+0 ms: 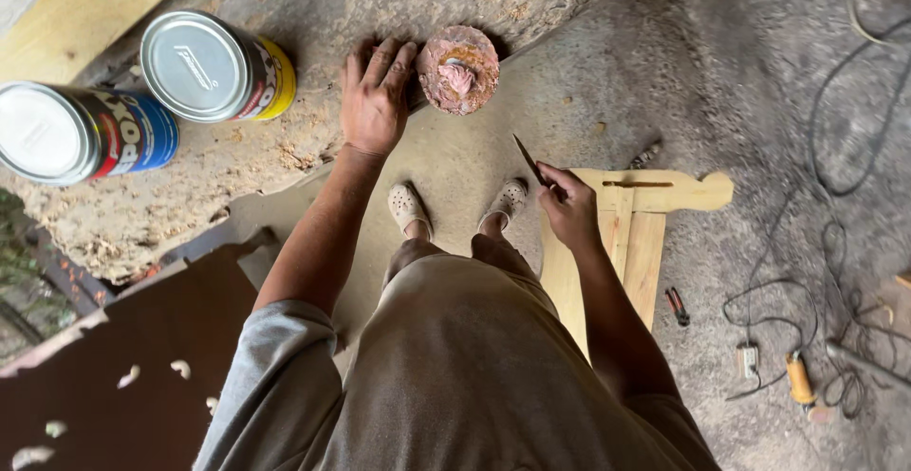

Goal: The person hammers nails into a wooden piece, then retrieves two cans of wood filler. They open the cans and use a putty knife to scoop white and pink filler onto a wooden block, mixing the substances together.

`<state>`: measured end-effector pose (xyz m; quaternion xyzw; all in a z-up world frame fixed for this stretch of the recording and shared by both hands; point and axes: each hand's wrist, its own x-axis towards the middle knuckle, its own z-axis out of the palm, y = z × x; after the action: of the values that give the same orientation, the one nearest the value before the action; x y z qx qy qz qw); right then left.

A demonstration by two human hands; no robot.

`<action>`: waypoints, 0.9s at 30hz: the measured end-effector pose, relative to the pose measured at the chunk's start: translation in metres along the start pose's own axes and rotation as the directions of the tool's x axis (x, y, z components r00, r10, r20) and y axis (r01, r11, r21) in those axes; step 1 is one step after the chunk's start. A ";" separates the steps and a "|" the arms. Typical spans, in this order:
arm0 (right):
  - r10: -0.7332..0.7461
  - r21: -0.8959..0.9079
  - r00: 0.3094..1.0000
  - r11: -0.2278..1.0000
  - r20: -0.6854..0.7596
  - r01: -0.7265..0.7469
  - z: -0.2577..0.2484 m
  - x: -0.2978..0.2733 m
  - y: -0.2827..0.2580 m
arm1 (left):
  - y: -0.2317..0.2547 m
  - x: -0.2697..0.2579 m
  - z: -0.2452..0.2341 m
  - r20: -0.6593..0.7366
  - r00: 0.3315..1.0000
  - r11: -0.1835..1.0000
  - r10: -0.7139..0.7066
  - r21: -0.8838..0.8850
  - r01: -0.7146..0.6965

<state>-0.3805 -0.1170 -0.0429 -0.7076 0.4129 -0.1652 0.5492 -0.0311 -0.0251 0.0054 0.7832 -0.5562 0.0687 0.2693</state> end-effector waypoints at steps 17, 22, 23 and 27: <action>-0.509 -0.155 0.853 0.839 0.112 0.521 0.039 0.099 -0.010 | 0.005 0.000 0.021 -0.026 1.000 0.991 0.010 0.130 -0.006; -0.474 -0.185 0.876 0.856 0.092 0.483 0.041 0.086 -0.015 | 0.004 -0.006 0.022 -0.013 1.000 0.989 0.012 0.146 -0.009; -0.474 -0.204 0.877 0.854 0.076 0.479 0.042 0.081 -0.016 | 0.002 -0.004 0.022 -0.016 1.000 0.992 0.013 0.127 -0.011; -0.479 -0.224 0.877 0.851 0.035 0.474 0.045 0.083 -0.019 | 0.006 0.000 0.019 -0.023 1.000 0.993 0.020 0.121 -0.017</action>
<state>-0.2913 -0.1505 -0.0593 -0.8437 0.2466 -0.2558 0.4024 -0.0405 -0.0362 -0.0089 0.7920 -0.5549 0.1143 0.2275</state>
